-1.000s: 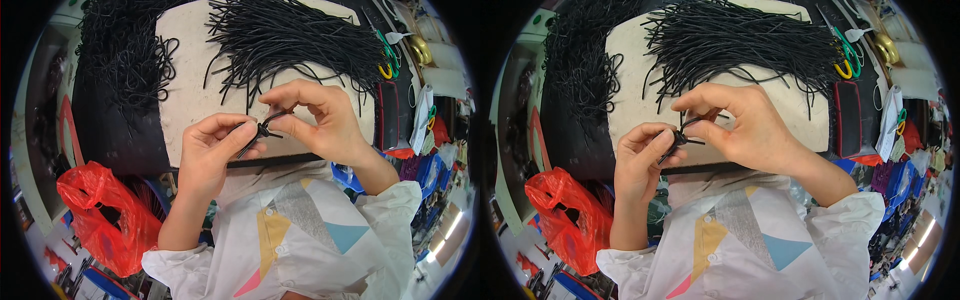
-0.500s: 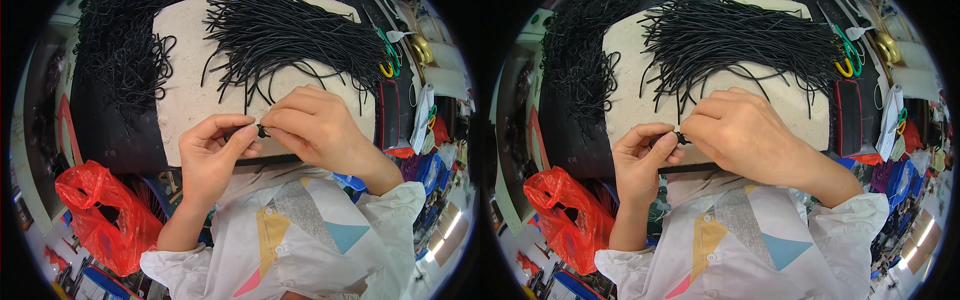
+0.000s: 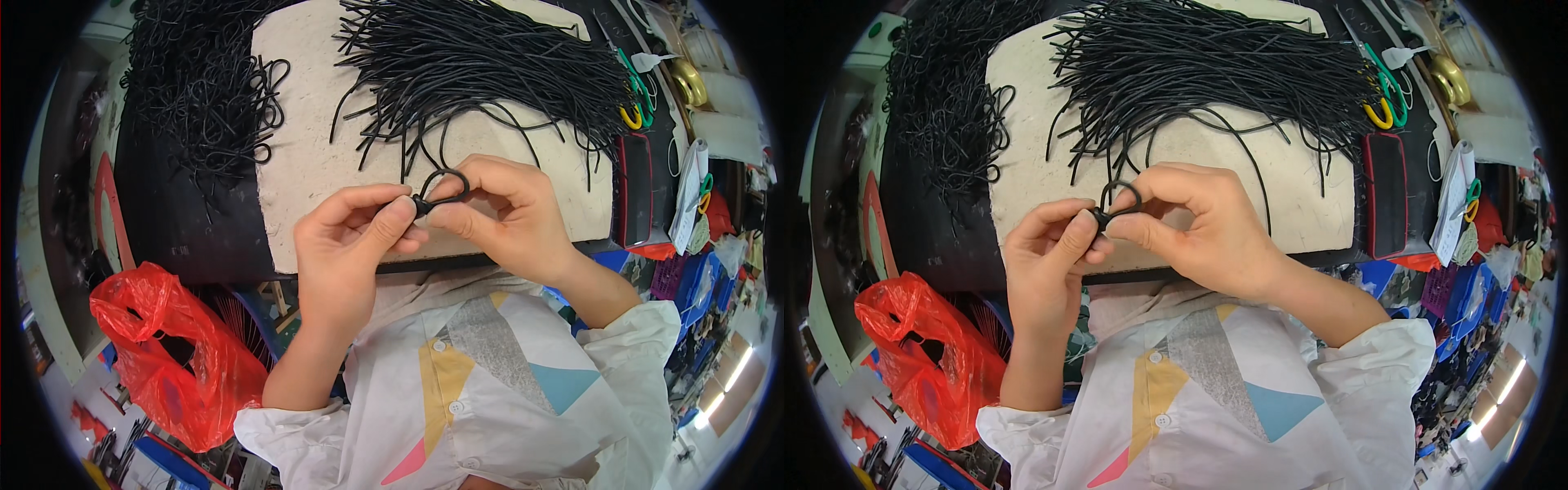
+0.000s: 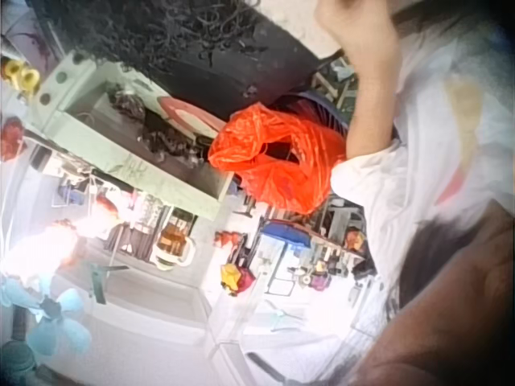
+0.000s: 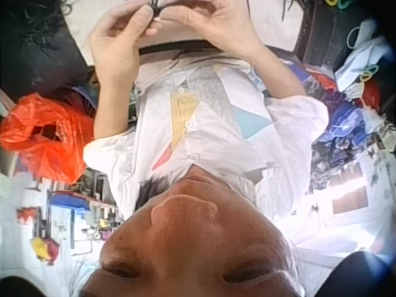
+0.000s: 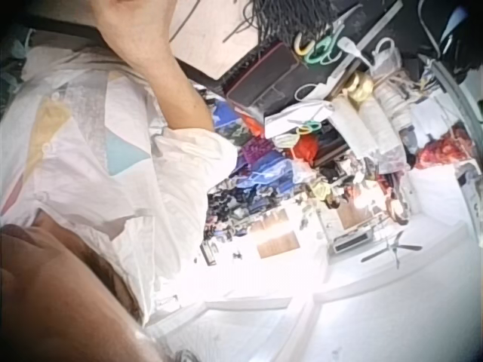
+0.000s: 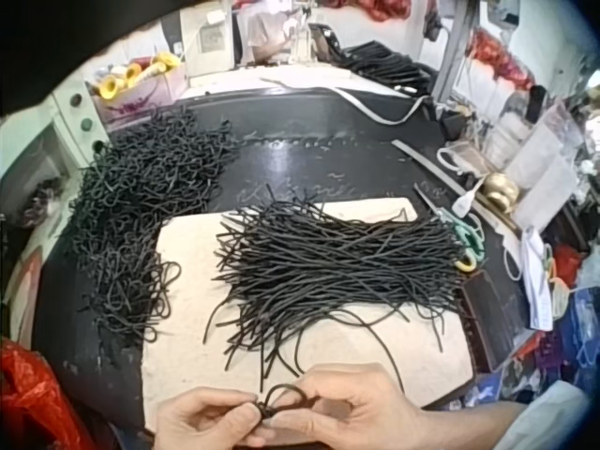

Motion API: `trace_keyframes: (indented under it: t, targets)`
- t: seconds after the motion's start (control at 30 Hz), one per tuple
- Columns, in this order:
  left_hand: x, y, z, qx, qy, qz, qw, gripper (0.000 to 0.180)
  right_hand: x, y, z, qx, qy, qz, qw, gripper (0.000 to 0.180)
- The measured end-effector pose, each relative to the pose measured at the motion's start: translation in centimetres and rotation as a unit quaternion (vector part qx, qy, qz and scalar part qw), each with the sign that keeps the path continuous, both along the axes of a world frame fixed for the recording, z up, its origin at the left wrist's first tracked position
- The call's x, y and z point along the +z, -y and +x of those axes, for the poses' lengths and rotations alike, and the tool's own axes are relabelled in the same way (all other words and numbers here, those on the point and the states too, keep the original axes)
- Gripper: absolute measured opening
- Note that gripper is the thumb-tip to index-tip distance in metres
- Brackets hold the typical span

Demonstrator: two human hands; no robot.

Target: Tying individual knots in black shoelaces or cords on a workbench.

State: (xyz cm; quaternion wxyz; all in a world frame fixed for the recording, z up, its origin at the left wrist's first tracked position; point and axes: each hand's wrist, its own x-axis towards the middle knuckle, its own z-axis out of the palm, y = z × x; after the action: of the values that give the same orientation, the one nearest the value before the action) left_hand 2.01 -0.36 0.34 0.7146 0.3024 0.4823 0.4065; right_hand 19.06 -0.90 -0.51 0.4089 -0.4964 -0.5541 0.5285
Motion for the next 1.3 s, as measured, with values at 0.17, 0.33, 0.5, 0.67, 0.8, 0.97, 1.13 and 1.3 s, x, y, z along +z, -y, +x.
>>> trace_keyframes:
  t: [0.17, 0.33, 0.5, 0.67, 0.8, 0.97, 1.13, 1.3]
  targets:
    - [-0.9, 0.0, -0.7, -0.023, 0.172, -0.137, 0.975, 0.016, -0.2, -0.7, 0.3, 0.022, 0.060, 0.143, 0.988, 0.012]
    - [-1.0, 0.5, -0.4, 0.009, 0.199, -0.100, 0.975, 0.014, -0.3, -0.7, 0.9, 0.006, 0.001, 0.037, 0.999, 0.010]
    - [-0.7, 0.6, 0.2, 0.033, 0.094, -0.014, 0.995, 0.013, -0.4, -0.9, 1.1, 0.022, 0.037, 0.079, 0.996, 0.010]
    - [-1.1, 0.6, 0.8, 0.081, -0.026, 0.110, 0.990, 0.012, 0.6, -0.9, 0.9, 0.049, 0.106, 0.136, 0.984, 0.008]
    - [-0.4, 0.3, 0.9, 0.108, 0.122, 0.027, 0.986, 0.013, 1.4, -0.7, 0.4, 0.046, 0.130, 0.153, 0.979, 0.007]
    - [-0.1, 0.1, 0.3, 0.114, 0.158, -0.026, 0.981, 0.014, 0.3, -0.4, 0.6, 0.068, 0.178, 0.255, 0.948, 0.011]
    - [0.0, -0.2, 0.8, 0.093, 0.047, 0.096, 0.990, 0.015, 0.1, -0.8, 0.6, -0.006, 0.007, 0.088, 0.996, 0.017]
    - [0.4, -0.5, 0.1, -0.011, 0.056, 0.028, 0.998, 0.028, 1.1, -1.0, 0.7, 0.005, 0.036, 0.095, 0.995, 0.012]
